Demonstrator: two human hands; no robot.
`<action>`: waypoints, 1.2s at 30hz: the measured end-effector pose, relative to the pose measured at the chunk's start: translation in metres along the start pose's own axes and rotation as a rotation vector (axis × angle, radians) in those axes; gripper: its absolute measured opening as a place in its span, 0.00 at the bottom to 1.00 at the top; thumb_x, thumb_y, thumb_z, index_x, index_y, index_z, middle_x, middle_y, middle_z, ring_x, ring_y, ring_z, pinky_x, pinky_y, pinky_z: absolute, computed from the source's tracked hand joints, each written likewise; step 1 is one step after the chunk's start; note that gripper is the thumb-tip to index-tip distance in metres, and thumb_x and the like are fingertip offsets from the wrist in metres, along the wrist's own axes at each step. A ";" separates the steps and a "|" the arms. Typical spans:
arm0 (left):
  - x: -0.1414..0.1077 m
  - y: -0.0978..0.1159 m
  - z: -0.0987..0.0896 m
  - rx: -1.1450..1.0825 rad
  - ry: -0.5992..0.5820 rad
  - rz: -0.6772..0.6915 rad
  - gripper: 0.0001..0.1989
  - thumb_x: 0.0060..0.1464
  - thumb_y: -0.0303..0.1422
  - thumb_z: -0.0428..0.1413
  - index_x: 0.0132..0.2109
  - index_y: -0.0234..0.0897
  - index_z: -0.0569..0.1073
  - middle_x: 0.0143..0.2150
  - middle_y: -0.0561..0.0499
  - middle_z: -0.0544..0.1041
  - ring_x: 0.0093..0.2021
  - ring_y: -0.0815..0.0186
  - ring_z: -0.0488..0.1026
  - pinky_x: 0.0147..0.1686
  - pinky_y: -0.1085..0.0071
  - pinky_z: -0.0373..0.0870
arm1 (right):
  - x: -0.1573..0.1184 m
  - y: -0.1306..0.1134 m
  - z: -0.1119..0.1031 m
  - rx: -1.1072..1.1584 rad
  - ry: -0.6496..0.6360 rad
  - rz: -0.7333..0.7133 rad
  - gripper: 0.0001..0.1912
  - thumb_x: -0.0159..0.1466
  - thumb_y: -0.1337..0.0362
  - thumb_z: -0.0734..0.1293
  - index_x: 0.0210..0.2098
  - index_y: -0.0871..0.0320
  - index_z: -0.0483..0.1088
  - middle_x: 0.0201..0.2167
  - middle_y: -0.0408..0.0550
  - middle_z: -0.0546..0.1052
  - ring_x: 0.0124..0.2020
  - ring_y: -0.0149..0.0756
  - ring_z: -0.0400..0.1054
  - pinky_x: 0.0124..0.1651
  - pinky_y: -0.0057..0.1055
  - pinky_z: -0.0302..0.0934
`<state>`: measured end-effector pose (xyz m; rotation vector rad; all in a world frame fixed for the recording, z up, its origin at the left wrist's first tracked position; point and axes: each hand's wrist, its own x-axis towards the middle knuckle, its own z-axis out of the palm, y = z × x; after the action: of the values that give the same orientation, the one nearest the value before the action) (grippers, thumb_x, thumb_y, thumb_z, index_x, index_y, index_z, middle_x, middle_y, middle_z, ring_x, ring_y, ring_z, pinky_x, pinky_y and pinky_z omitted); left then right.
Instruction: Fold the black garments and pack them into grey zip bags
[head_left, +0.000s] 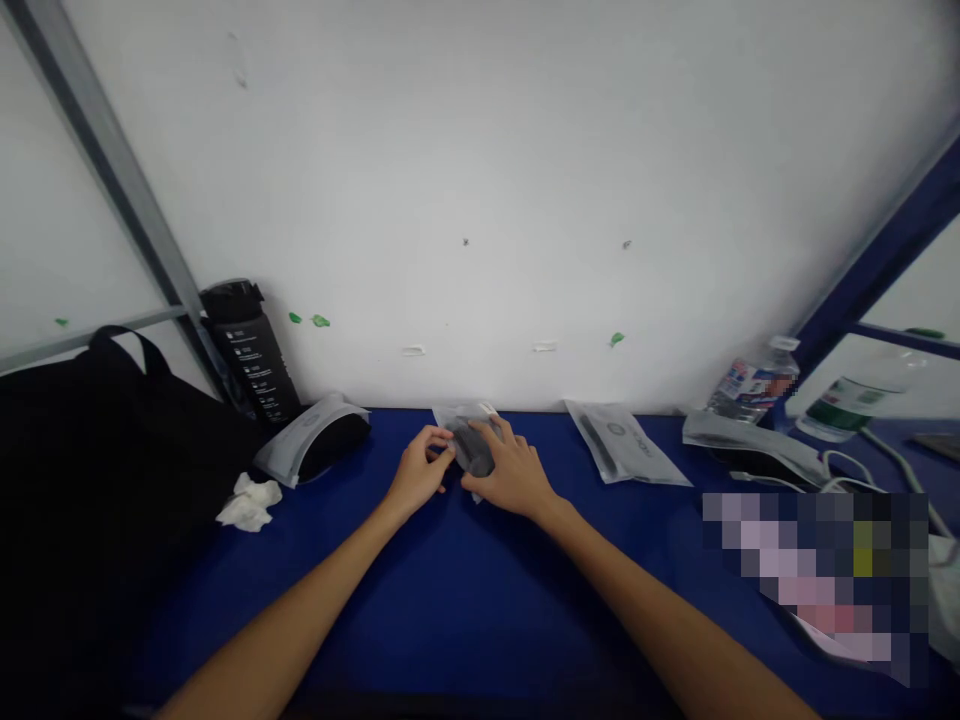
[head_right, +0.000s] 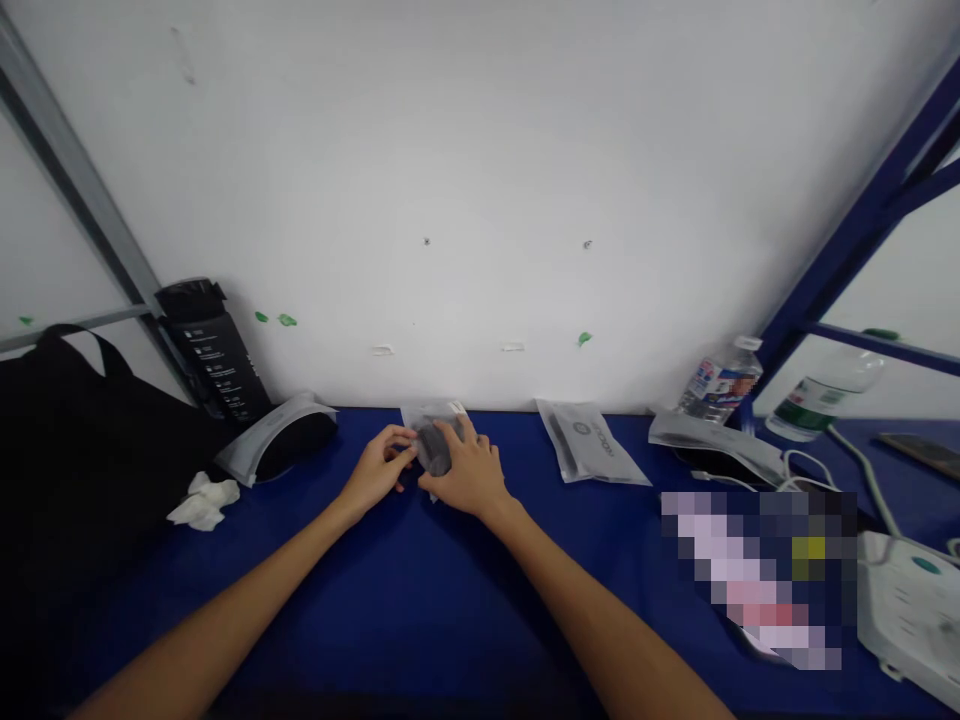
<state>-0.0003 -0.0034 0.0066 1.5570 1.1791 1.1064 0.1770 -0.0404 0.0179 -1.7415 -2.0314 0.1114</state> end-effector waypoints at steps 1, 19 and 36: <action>-0.001 0.000 0.000 0.005 -0.007 0.005 0.12 0.58 0.33 0.61 0.49 0.38 0.75 0.45 0.46 0.78 0.32 0.68 0.74 0.16 0.81 0.69 | 0.001 0.001 -0.001 -0.003 0.031 0.002 0.43 0.59 0.50 0.74 0.71 0.46 0.61 0.74 0.58 0.59 0.57 0.60 0.69 0.55 0.51 0.62; -0.004 0.001 0.002 0.114 -0.027 0.022 0.09 0.57 0.29 0.57 0.46 0.40 0.75 0.41 0.47 0.79 0.35 0.64 0.75 0.16 0.81 0.66 | 0.028 0.088 -0.032 -0.280 0.179 0.609 0.43 0.65 0.48 0.67 0.76 0.51 0.53 0.78 0.65 0.45 0.70 0.82 0.50 0.61 0.72 0.49; -0.023 0.019 0.018 0.681 -0.104 0.337 0.10 0.63 0.27 0.51 0.47 0.44 0.75 0.45 0.52 0.79 0.44 0.61 0.76 0.46 0.63 0.72 | 0.010 0.123 -0.061 -0.235 0.201 0.465 0.36 0.67 0.49 0.66 0.70 0.55 0.62 0.67 0.61 0.66 0.59 0.57 0.70 0.59 0.49 0.63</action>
<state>0.0177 -0.0313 0.0177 2.3733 1.3302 0.8469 0.3125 -0.0208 0.0325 -2.2462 -1.5181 -0.1586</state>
